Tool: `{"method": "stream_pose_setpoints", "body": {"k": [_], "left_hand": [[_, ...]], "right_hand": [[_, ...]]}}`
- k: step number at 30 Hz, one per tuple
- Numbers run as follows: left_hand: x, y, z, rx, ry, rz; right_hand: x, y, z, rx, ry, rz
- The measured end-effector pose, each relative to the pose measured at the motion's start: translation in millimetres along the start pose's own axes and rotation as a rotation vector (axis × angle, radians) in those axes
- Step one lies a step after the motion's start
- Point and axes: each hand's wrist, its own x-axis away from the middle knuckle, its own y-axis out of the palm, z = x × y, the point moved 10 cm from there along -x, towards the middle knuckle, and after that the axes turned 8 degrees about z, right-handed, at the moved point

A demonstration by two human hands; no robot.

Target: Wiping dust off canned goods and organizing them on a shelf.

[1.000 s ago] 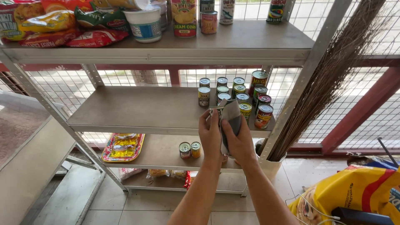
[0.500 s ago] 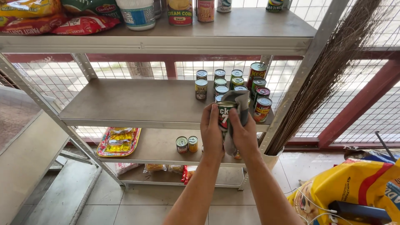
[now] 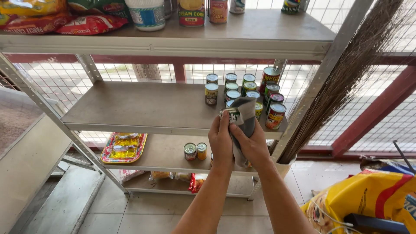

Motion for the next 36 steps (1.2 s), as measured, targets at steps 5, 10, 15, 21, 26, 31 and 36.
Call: {"method": "stream_pose_setpoints", "body": {"k": [5,10,15,21,26,31,36], "left_hand": [[-1,-2,-2,0.171,-0.05,0.063],[1,-2,15,0.045,0.035,0.047],[-4,-8,17,-0.053,0.09,0.07],[-1,-3,4,0.05,0.055,0.041],[-2,4,9,0.043,0.095,-0.004],[-20,-12,15,-0.069,0.125,0.005],[-24,-9,4,-0.107,0.117,-0.056]], "right_hand": [[-14,-17,7,-0.02,-0.008,0.155],[13,21,-25,-0.132,0.103,-0.156],[5,28,-1,0.027,0.058,-0.193],[-5,-9,9,-0.033,0.094,0.074],[0,-7,12,-0.231,0.139,0.085],[17,21,-4,-0.209,0.163,-0.118],[-2,8,25,-0.101,0.146,-0.062]]}}
